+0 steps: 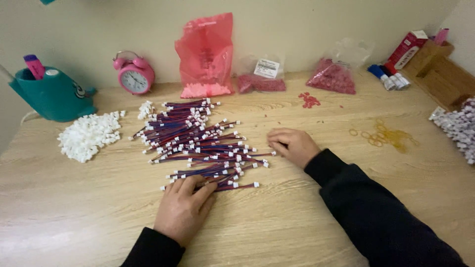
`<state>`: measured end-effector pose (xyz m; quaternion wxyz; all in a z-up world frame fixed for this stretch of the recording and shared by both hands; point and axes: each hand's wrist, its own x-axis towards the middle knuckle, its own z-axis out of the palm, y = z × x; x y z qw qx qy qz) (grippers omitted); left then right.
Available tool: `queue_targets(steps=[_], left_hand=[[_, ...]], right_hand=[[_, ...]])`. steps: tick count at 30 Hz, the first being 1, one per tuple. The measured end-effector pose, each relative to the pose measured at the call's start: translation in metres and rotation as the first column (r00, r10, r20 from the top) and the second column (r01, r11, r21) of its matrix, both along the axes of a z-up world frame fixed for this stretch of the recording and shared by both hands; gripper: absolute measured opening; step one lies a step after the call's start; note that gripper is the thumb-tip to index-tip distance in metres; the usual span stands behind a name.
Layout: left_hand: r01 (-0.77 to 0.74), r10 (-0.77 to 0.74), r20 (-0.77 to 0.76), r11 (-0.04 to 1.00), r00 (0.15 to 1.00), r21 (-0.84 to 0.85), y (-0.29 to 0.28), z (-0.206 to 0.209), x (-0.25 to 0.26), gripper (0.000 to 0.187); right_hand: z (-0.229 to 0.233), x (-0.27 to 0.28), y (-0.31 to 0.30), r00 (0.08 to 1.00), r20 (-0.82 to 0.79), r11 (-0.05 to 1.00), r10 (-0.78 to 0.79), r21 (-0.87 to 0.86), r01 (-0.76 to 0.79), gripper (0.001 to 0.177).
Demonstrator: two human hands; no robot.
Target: Assembling electrical wire connectors by inserting wire terminals into plastic housings.
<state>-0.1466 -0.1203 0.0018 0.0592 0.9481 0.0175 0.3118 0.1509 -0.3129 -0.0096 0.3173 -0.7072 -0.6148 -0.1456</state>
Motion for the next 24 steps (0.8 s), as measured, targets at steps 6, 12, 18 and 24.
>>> queue_targets(steps=[6, 12, 18, 24], left_hand=[[-0.021, 0.021, 0.002, 1.0, 1.0, 0.012, -0.002, -0.003, 0.0, 0.021], [-0.01, 0.009, 0.027, 0.999, 1.0, 0.032, 0.0, -0.005, 0.0, 0.02], [0.008, -0.008, 0.003, 1.0, 1.0, 0.009, 0.006, -0.01, 0.001, 0.021], [-0.002, 0.002, -0.045, 1.0, 0.999, -0.007, 0.006, -0.008, 0.003, 0.023]], right_hand=[[0.018, -0.042, -0.06, 0.999, -0.032, 0.998, -0.04, -0.042, 0.039, 0.011], [0.019, -0.003, -0.015, 0.986, 0.066, 0.979, -0.156, -0.12, 0.163, 0.02], [0.005, 0.005, 0.005, 0.998, 0.018, 0.973, -0.052, -0.226, 0.055, 0.018], [0.021, 0.003, -0.046, 0.997, 0.063, 0.981, -0.052, -0.181, 0.063, 0.008]])
